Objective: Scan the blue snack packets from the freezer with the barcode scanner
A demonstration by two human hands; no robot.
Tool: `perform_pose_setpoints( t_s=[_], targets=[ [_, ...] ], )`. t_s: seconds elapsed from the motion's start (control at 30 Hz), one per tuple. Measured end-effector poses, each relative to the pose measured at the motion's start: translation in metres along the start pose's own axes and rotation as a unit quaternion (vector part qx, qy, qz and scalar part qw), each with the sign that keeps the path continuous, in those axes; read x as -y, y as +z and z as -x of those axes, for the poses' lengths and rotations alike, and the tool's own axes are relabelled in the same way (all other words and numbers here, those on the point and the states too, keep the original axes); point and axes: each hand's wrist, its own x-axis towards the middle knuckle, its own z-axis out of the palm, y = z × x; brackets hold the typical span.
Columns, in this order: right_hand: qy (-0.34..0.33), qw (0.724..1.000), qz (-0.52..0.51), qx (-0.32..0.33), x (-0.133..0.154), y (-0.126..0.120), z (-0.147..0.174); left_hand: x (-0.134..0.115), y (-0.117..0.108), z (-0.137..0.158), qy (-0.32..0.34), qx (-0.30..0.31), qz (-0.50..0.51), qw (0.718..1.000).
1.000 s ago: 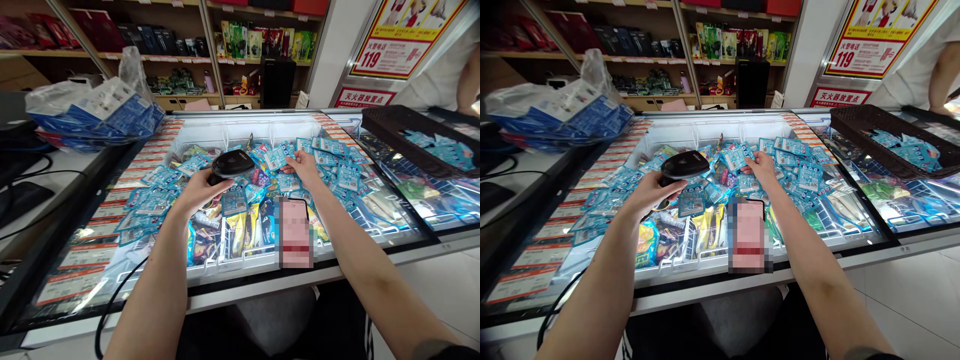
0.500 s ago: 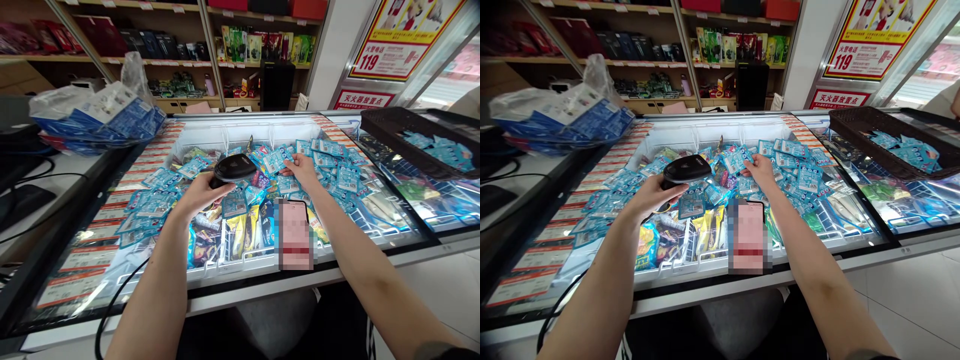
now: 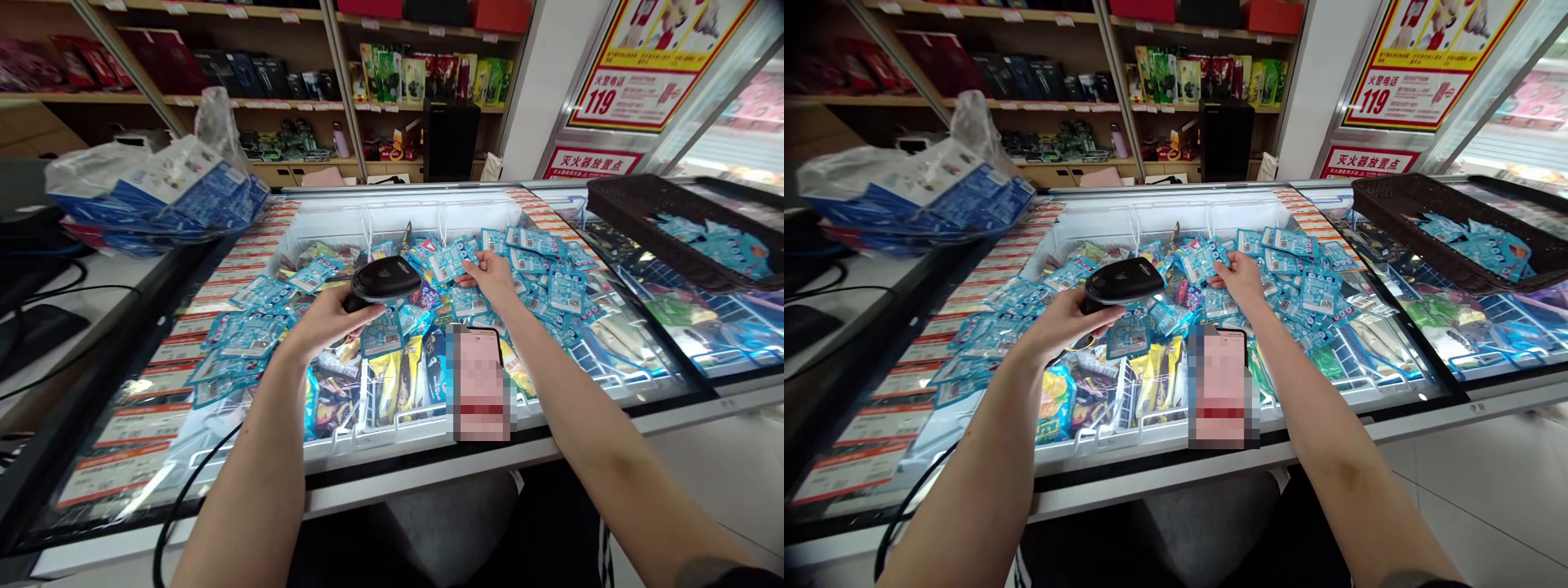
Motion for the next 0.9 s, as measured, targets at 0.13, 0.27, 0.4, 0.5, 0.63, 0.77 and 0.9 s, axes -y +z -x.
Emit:
perform_pose_setpoints(
  t_s=[0.13,0.27,0.4,0.5,0.63,0.77,0.9],
  targets=[
    [0.007,1.0,0.011,-0.005,-0.0001,0.0001,-0.0001,-0.004,0.0001,0.0013,0.008,0.025,0.0,1.0],
    [-0.007,1.0,-0.004,0.0,-0.0024,0.0,-0.0008,-0.0024,0.0001,0.0004,0.015,0.04,-0.002,0.999],
    [-0.012,1.0,-0.013,-0.002,-0.0038,0.0001,-0.0008,0.0006,-0.0006,-0.0004,0.021,0.057,-0.003,0.998],
    [-0.013,1.0,-0.012,-0.003,-0.0027,0.0002,0.0001,0.0003,-0.0013,0.0,0.023,0.06,-0.004,0.998],
    [-0.006,1.0,0.013,0.0,-0.0015,-0.0001,0.001,-0.0013,-0.0014,0.0008,0.024,0.063,-0.004,0.998],
    [-0.008,1.0,0.004,-0.002,-0.0023,0.0004,0.0012,-0.0012,-0.0002,0.0008,0.023,0.063,0.012,0.998],
    [-0.01,1.0,-0.005,-0.003,-0.0011,0.0017,0.0012,-0.0002,0.0005,0.0005,0.014,0.049,0.021,0.998]
  ],
)
